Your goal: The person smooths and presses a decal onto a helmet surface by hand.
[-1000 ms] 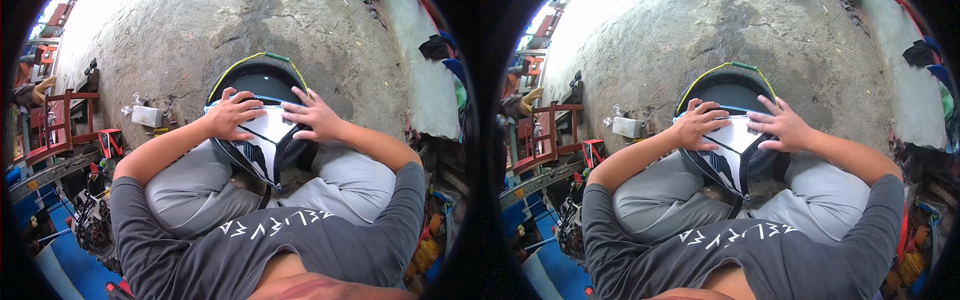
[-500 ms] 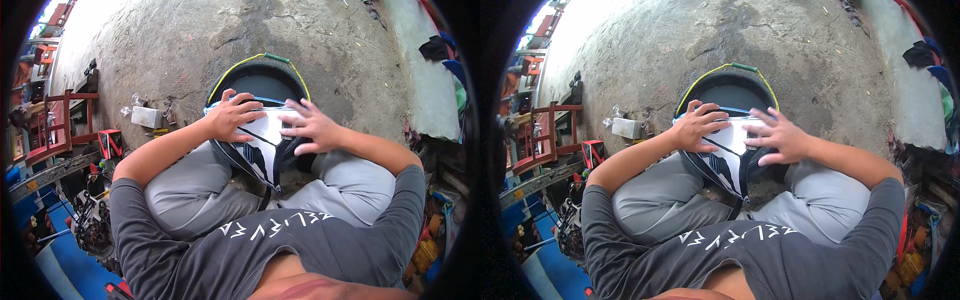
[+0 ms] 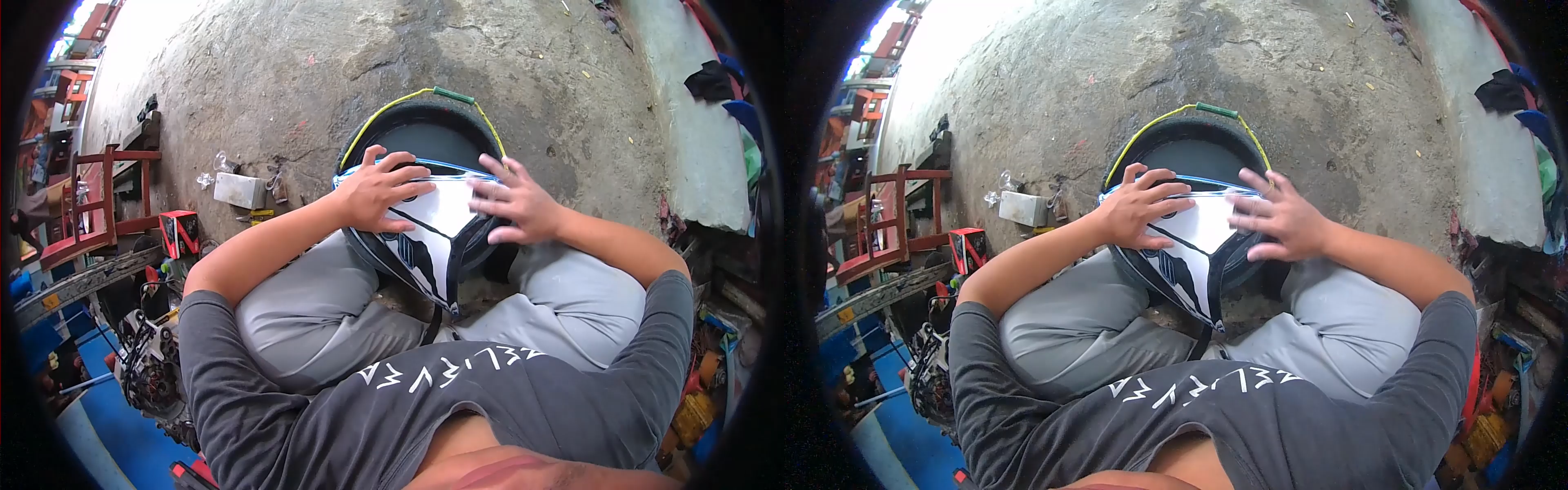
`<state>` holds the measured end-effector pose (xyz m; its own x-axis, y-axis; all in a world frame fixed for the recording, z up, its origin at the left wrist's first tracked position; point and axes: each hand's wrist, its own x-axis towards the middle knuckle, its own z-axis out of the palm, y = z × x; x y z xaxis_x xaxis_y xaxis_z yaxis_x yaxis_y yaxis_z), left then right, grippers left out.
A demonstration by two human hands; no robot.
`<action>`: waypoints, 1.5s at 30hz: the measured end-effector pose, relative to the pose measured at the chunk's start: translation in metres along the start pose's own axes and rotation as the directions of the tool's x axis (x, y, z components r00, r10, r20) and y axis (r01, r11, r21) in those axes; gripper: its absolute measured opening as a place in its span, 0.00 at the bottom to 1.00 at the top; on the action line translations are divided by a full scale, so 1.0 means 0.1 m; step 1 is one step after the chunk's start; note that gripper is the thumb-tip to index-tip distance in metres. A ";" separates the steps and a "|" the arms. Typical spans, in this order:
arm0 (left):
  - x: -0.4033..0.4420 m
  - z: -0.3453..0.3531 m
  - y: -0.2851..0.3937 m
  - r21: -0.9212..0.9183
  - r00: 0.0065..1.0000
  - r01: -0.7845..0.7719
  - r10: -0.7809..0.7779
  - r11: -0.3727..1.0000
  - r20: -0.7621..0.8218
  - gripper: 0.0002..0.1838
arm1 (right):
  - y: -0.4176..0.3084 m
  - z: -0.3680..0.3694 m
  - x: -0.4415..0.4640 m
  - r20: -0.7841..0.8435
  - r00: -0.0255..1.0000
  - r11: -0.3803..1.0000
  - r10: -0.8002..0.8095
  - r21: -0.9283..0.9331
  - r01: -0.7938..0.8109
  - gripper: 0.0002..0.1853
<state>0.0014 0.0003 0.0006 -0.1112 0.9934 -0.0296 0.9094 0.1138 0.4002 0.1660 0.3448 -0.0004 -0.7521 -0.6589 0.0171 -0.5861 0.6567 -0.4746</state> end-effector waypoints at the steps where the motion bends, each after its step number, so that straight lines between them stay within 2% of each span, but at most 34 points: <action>1: -0.01 0.01 0.00 -0.004 1.000 0.001 -0.001 1.000 -0.003 0.45 | 0.00 0.00 0.00 0.001 0.999 0.999 -0.042 0.004 0.042 0.35; 3: -0.01 0.01 -0.01 0.004 1.000 -0.006 0.006 1.000 -0.007 0.45 | 0.00 0.02 -0.01 0.002 0.993 0.992 -0.122 0.014 0.122 0.35; 7: -0.01 0.02 -0.02 0.002 1.000 -0.010 0.010 1.000 -0.005 0.45 | 0.09 0.00 0.02 -0.043 0.989 0.979 0.144 -0.138 -0.149 0.35; 11: -0.01 0.03 -0.02 -0.009 1.000 -0.008 0.008 1.000 -0.015 0.45 | -0.07 -0.01 0.04 0.037 0.988 0.985 -0.152 0.094 0.148 0.37; 12: -0.01 0.02 -0.02 -0.010 1.000 -0.008 0.008 1.000 -0.014 0.45 | -0.06 0.01 0.04 0.012 0.982 0.978 -0.190 0.092 0.188 0.37; 15: -0.01 0.02 0.00 -0.001 1.000 0.000 0.000 1.000 0.008 0.45 | 0.08 0.04 0.01 0.002 0.999 0.998 0.043 0.037 -0.043 0.36; 16: -0.01 0.01 0.00 0.008 1.000 0.004 -0.004 1.000 0.017 0.45 | 0.10 0.06 0.01 -0.039 0.995 0.994 0.089 0.072 -0.086 0.35; 19: -0.01 0.02 0.00 -0.005 1.000 0.004 -0.004 1.000 -0.002 0.45 | 0.00 -0.05 0.00 0.022 0.999 0.999 -0.047 0.024 0.046 0.34; 20: -0.01 0.02 -0.01 -0.006 1.000 0.004 -0.004 1.000 0.000 0.45 | -0.02 0.00 -0.02 0.035 0.988 0.988 -0.151 0.017 0.151 0.35; 23: -0.01 0.02 0.00 -0.012 1.000 0.002 -0.002 1.000 0.005 0.45 | 0.03 0.10 -0.07 -0.003 0.989 0.987 -0.148 -0.062 0.148 0.37; 24: -0.01 0.02 0.00 -0.012 1.000 0.001 -0.001 1.000 0.004 0.45 | 0.05 0.08 -0.06 -0.006 0.999 0.999 -0.045 0.000 0.045 0.38; 27: -0.01 0.02 0.00 -0.014 1.000 0.002 -0.002 1.000 0.001 0.45 | 0.05 0.00 -0.07 -0.008 0.999 0.999 0.043 -0.030 -0.044 0.38; 31: -0.01 0.02 0.00 -0.005 1.000 0.014 -0.014 1.000 0.013 0.45 | -0.06 0.00 -0.02 0.021 0.985 0.984 -0.173 0.036 0.172 0.39; 35: -0.01 0.01 0.00 -0.010 1.000 0.008 -0.008 1.000 0.016 0.45 | 0.08 0.06 -0.05 -0.028 0.998 0.998 0.061 0.027 -0.061 0.39; 38: 0.00 -0.01 0.01 -0.009 1.000 0.006 -0.006 1.000 0.007 0.45 | -0.04 -0.06 -0.01 0.002 1.000 1.000 0.000 0.023 -0.001 0.38; 41: -0.02 0.03 0.01 -0.009 1.000 0.001 -0.001 1.000 0.005 0.45 | -0.06 -0.01 0.00 0.021 0.995 0.991 -0.100 0.096 0.098 0.38; 42: -0.04 0.04 0.02 -0.014 1.000 -0.001 0.001 1.000 0.006 0.45 | -0.02 -0.01 0.00 0.016 0.995 0.994 -0.099 0.050 0.098 0.38; 44: -0.02 0.03 -0.02 -0.040 1.000 -0.017 0.017 0.999 -0.024 0.45 | 0.08 0.00 0.01 -0.015 1.000 1.000 0.000 -0.005 0.000 0.38; 45: -0.01 -0.01 0.01 -0.008 1.000 0.012 -0.012 1.000 0.012 0.45 | 0.05 -0.02 0.02 -0.024 0.998 0.999 0.051 -0.017 -0.052 0.38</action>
<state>0.0018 -0.0004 0.0022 -0.1168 0.9921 -0.0454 0.9047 0.1252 0.4073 0.1611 0.3477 -0.0011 -0.7882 -0.6153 0.0138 -0.5513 0.6960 -0.4600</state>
